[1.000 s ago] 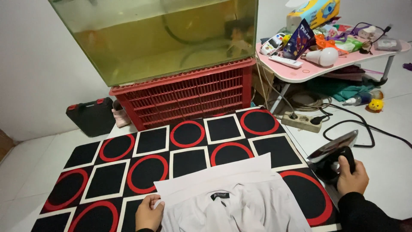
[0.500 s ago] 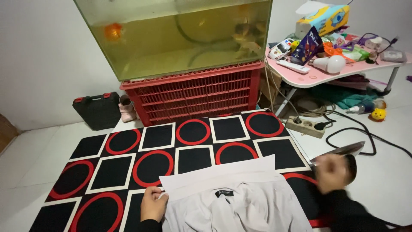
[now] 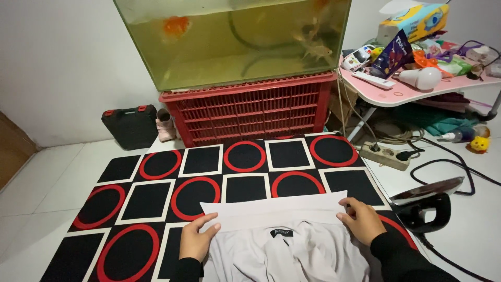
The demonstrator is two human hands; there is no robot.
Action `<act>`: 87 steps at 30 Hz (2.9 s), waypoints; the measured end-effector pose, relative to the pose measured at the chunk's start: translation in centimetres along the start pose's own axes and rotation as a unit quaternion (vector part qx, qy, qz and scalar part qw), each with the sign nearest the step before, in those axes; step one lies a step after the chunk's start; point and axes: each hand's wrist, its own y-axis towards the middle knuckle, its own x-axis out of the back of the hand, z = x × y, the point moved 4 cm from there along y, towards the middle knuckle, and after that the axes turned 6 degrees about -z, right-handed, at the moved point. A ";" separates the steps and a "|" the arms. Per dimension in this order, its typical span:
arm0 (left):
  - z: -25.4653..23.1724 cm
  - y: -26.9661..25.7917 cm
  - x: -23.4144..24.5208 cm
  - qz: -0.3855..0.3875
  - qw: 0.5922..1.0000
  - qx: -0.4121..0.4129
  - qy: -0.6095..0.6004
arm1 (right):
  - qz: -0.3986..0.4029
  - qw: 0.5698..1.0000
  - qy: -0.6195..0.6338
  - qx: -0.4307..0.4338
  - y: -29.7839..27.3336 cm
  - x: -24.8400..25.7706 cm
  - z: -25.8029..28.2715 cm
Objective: Ironing a white shirt on a mat on the floor.
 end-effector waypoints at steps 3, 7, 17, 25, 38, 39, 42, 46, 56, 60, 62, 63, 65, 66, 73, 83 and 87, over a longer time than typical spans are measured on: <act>-1.2 -0.4 0.5 -0.027 0.999 -0.020 0.003 | -0.037 0.998 0.000 0.053 0.4 -0.8 -0.7; -2.8 -1.1 0.8 -0.043 0.999 -0.006 -0.025 | -0.069 0.991 0.091 0.075 0.5 -0.1 -0.4; -3.6 -0.8 2.6 -0.073 0.989 -0.004 -0.130 | 0.083 0.987 0.137 -0.002 1.0 4.7 0.7; -6.0 -1.3 3.6 -0.044 0.996 -0.070 0.026 | 0.120 0.988 0.095 0.033 0.9 8.0 0.7; 4.9 3.6 -1.8 0.070 0.995 -0.056 -0.052 | 0.040 0.988 0.141 0.050 1.5 1.5 -2.2; 5.6 3.8 -2.1 0.079 0.994 -0.017 -0.070 | 0.026 0.983 0.178 0.041 1.2 1.6 -1.9; 7.1 4.5 -2.3 0.072 0.990 0.016 -0.118 | -0.007 0.986 0.168 0.011 0.0 2.3 0.0; 5.0 3.5 -2.2 0.034 0.996 0.001 -0.087 | -0.049 0.985 0.165 -0.033 -0.8 1.9 0.7; -0.7 0.3 0.4 0.191 0.952 0.094 -0.221 | 0.108 0.984 0.145 0.004 1.5 5.3 -0.7; -2.2 -0.2 0.7 0.171 0.946 0.132 -0.242 | 0.217 0.933 0.259 -0.124 0.6 5.3 -0.1; 0.5 0.9 -1.0 0.148 0.960 0.117 -0.205 | 0.218 0.937 0.234 -0.144 0.6 3.3 -1.4; 3.0 2.0 -2.1 0.101 0.981 0.072 -0.151 | 0.153 0.966 0.193 -0.077 1.0 2.2 -2.3; 4.1 2.3 -3.0 0.053 0.994 0.026 -0.095 | 0.086 0.985 0.150 -0.010 0.9 0.5 -1.9; 3.0 1.5 -2.6 0.011 0.999 0.019 -0.035 | 0.017 0.994 0.105 -0.017 0.4 0.5 -1.1; -5.8 -2.4 -2.8 -0.082 0.960 -0.166 0.208 | -0.184 0.950 -0.141 0.210 -2.2 1.5 5.3; -4.7 -6.7 -10.4 0.253 0.871 -0.310 0.284 | 0.184 0.922 -0.115 0.322 -6.9 -2.5 10.0; -5.5 -7.1 -9.9 0.273 0.879 -0.249 0.300 | 0.200 0.922 -0.139 0.302 -6.8 -2.8 9.8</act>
